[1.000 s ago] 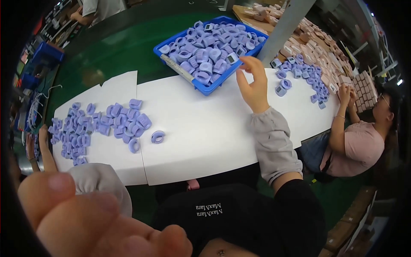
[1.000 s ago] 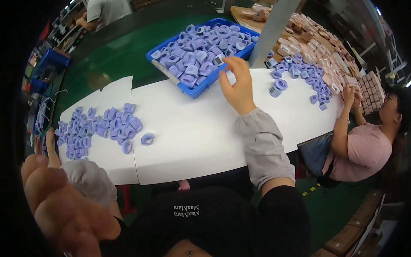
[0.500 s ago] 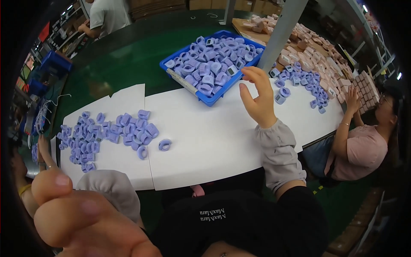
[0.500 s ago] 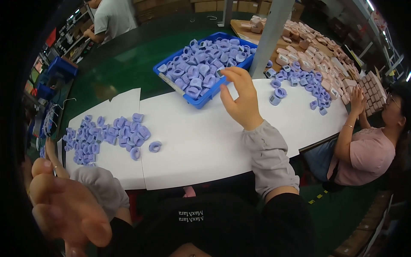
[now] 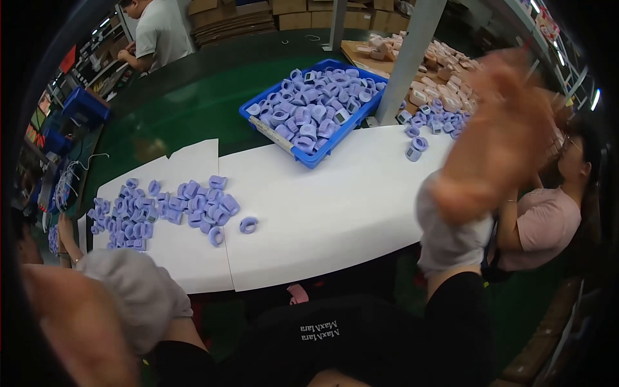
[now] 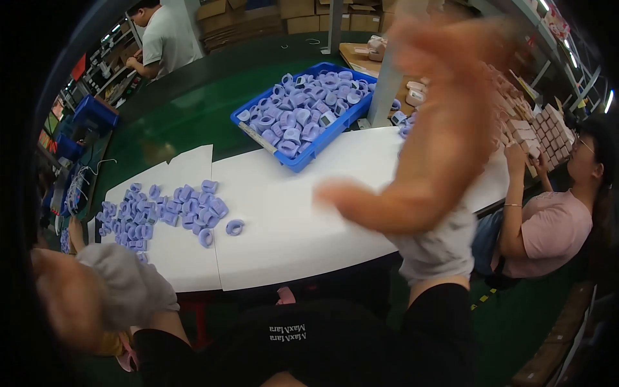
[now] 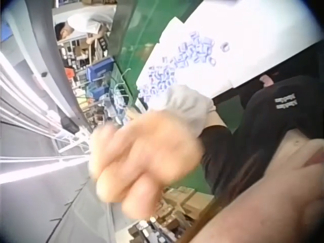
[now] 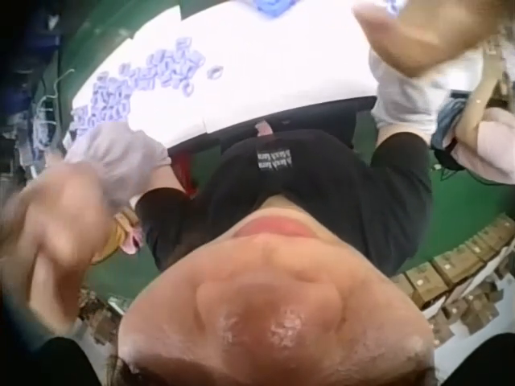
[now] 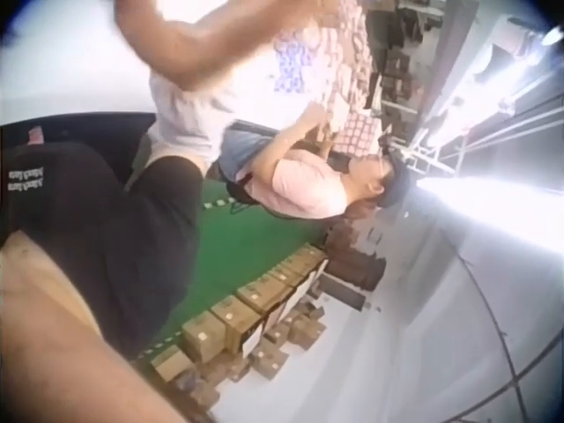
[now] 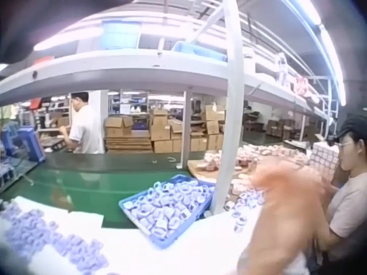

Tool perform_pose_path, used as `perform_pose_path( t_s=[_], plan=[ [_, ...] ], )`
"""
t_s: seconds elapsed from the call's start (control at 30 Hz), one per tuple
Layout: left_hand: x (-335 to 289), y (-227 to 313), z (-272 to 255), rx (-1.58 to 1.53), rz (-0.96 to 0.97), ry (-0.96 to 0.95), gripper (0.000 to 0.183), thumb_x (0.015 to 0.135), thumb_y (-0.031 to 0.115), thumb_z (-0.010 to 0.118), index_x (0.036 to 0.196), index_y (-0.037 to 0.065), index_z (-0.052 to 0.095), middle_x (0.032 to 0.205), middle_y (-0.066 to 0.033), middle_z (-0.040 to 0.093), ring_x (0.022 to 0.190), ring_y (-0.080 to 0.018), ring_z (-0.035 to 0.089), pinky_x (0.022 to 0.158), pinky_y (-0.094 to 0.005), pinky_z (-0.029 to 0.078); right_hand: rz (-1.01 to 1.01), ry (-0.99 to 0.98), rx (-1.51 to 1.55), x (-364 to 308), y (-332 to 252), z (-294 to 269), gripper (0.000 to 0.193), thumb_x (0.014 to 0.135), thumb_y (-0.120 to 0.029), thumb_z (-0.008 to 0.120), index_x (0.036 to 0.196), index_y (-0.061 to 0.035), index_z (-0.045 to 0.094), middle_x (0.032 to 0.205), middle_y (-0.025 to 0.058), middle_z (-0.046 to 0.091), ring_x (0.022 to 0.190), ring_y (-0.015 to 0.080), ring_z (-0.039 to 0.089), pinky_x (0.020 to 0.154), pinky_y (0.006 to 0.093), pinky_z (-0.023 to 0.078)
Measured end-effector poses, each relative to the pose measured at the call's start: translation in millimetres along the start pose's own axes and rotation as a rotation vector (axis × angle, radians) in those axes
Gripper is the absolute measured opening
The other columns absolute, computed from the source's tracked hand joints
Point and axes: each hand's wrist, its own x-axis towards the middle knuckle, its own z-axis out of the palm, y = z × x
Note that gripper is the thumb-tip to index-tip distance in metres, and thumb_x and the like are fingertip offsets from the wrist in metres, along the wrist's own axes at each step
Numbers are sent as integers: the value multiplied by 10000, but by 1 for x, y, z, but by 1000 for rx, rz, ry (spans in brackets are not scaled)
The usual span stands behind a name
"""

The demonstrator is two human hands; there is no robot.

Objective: The worker is inspecting small purple plastic electronic components and placing them into a blue storage bin while using a handheld digital counter.

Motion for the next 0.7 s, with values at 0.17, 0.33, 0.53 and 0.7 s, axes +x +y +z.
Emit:
perform_pose_path(
  t_s=[0.17,0.33,0.53,0.7],
  plan=[
    [-3,-8,0,4,-15,5,209,784,107,647,988,121,602,1114,-160,461,875,-302,569,753,-455,488,-375,18,-108,55,-37,-50,505,797,-133,666,1250,22,505,1241,177,540,1119,294,533,955,369,415],
    [-5,-18,-6,74,-27,-28,208,794,111,645,998,115,604,1139,-167,450,885,-306,571,757,-455,491,-540,-35,-156,86,-57,-56,474,813,-140,645,1242,15,515,1228,170,552,1101,288,542,946,367,422],
    [-11,-17,-6,91,-78,-46,206,806,116,642,1009,109,605,1169,-175,436,896,-312,574,762,-454,496,-607,-85,-178,98,-69,-59,438,832,-148,619,1231,6,526,1212,162,566,1081,282,552,935,366,431],
    [-21,-13,-7,112,-108,-37,206,815,119,640,1018,104,606,1193,-182,425,905,-317,576,766,-454,499,-648,-125,-144,98,-67,-47,410,848,-155,597,1223,-1,536,1199,155,577,1064,277,561,925,364,439]
  ],
)
